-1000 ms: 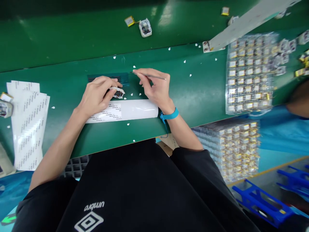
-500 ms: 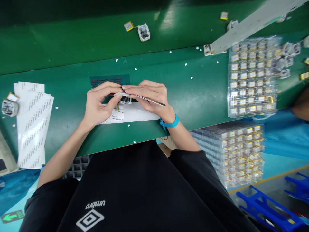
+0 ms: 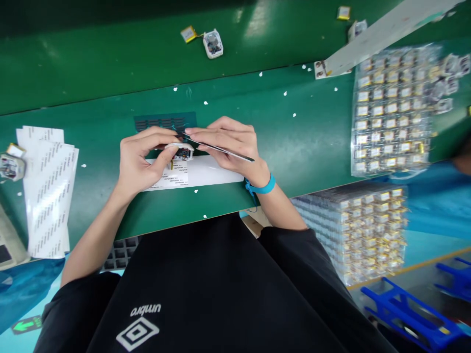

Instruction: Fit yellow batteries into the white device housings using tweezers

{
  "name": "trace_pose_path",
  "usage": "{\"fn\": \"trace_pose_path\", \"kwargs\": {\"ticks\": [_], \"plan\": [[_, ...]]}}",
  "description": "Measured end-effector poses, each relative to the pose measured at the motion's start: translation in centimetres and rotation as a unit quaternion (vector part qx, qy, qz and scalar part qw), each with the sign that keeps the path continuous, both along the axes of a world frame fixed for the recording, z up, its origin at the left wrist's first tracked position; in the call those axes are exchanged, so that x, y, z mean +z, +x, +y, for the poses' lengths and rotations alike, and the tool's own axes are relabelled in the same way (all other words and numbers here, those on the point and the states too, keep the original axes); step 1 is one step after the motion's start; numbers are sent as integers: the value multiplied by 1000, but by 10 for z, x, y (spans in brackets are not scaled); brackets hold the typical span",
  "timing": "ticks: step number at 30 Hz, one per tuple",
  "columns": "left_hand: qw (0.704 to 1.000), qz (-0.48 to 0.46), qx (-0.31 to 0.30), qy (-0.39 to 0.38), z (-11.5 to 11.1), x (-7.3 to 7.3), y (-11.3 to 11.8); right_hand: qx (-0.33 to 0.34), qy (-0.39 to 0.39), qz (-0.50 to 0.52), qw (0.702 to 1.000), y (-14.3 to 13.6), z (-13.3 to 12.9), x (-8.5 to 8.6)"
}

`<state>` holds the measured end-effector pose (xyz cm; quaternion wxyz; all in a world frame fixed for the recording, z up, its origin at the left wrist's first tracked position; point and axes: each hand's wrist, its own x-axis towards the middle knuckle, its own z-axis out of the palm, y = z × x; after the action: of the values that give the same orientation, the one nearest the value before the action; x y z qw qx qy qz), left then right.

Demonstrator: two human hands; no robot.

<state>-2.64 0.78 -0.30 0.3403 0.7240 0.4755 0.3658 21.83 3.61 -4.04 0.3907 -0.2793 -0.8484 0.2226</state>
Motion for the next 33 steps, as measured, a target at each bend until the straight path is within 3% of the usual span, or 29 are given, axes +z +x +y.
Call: {"fn": "trace_pose_path", "kwargs": {"ticks": [7, 11, 16, 18, 21, 24, 27, 31, 33], "plan": [[1000, 7, -4, 0, -1, 1, 1, 0, 20, 40, 999, -5, 0, -3], [1000, 11, -2, 24, -4, 0, 3, -45, 21, 70, 996, -9, -4, 2], [999, 37, 19, 33, -15, 20, 9, -131, 21, 77, 988, -11, -8, 9], [995, -39, 72, 51, -13, 27, 10, -165, 40, 122, 978, -10, -7, 13], [952, -228, 203, 31, 4, 22, 7, -179, 41, 137, 973, -9, -5, 16], [888, -338, 271, -152, 22, 7, 5, -150, 59, 134, 978, -10, -5, 16], [826, -427, 245, -276, 18, 9, 10, -126, 90, 98, 983, -10, -7, 11], [801, -523, 147, -251, -1, 39, 6, -166, 61, 42, 983, -8, -7, 7], [798, -534, 137, -242, 3, 44, -6, -175, 68, 55, 981, -8, -4, 8]]}}
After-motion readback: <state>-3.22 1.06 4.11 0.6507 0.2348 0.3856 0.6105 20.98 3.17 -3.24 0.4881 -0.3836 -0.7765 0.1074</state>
